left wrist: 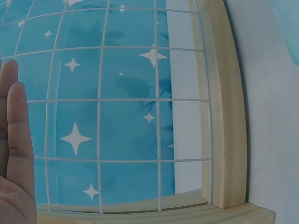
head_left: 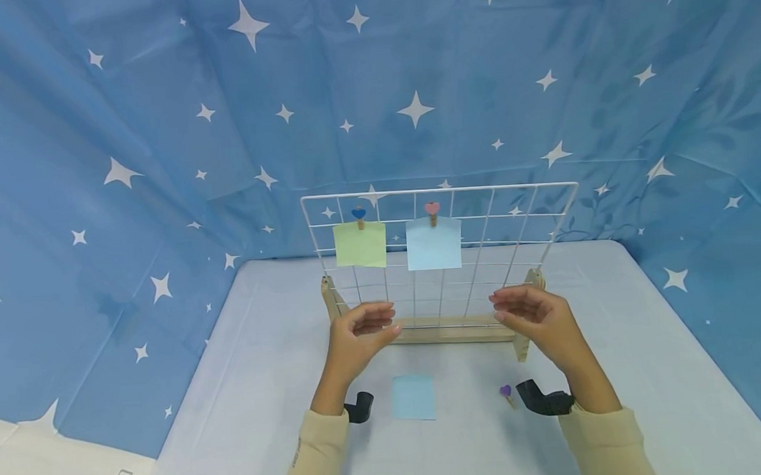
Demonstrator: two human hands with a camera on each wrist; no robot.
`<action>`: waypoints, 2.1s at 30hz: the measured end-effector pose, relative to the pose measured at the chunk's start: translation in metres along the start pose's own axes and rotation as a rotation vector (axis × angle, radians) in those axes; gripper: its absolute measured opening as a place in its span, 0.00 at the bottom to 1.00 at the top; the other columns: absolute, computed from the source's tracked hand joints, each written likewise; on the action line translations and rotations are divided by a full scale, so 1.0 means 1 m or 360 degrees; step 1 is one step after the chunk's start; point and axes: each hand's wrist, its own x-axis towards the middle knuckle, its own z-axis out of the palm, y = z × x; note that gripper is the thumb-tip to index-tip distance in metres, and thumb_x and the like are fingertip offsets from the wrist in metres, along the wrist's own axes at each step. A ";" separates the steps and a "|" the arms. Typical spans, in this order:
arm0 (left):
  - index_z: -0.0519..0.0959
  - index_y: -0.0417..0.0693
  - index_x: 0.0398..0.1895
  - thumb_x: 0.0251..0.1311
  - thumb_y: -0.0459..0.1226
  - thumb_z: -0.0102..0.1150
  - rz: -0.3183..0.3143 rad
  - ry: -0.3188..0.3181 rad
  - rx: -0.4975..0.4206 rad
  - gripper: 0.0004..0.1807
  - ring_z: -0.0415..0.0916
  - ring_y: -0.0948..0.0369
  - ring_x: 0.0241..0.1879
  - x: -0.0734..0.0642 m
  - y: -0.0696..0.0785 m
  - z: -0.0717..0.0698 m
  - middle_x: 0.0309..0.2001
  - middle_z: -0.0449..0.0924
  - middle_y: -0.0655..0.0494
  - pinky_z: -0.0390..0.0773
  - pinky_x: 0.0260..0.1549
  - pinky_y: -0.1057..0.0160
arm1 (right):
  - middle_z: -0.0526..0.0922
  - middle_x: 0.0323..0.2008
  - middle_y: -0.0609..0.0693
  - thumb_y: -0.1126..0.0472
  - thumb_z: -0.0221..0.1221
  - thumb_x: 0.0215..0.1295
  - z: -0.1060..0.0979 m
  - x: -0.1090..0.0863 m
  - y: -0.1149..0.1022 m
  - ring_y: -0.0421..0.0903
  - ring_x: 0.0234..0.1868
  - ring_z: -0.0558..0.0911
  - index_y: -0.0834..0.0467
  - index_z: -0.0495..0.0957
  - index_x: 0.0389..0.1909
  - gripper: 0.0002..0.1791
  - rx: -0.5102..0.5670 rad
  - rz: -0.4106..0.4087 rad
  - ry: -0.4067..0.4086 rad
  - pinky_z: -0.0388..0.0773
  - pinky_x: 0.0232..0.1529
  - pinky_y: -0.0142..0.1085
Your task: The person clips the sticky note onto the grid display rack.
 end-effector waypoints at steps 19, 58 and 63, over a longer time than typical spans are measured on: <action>0.87 0.37 0.55 0.62 0.29 0.76 -0.0011 -0.0005 -0.0012 0.18 0.87 0.41 0.52 -0.016 -0.021 0.003 0.50 0.90 0.43 0.87 0.52 0.62 | 0.90 0.47 0.41 0.80 0.65 0.68 0.000 -0.017 0.021 0.34 0.47 0.87 0.78 0.80 0.52 0.13 0.0032 0.0065 0.0024 0.83 0.50 0.23; 0.86 0.36 0.56 0.64 0.32 0.77 -0.0352 0.0059 -0.0028 0.19 0.87 0.62 0.46 -0.045 -0.061 0.009 0.50 0.90 0.46 0.83 0.49 0.68 | 0.89 0.47 0.34 0.73 0.67 0.71 0.005 -0.050 0.054 0.36 0.47 0.86 0.76 0.80 0.56 0.16 -0.0018 0.0384 0.0073 0.83 0.49 0.23; 0.86 0.34 0.58 0.63 0.32 0.77 -0.0390 0.0067 -0.0022 0.21 0.87 0.62 0.45 -0.048 -0.065 0.012 0.50 0.90 0.45 0.83 0.49 0.68 | 0.89 0.47 0.34 0.74 0.67 0.71 0.006 -0.053 0.058 0.33 0.45 0.85 0.76 0.80 0.56 0.16 -0.0020 0.0419 0.0075 0.82 0.48 0.24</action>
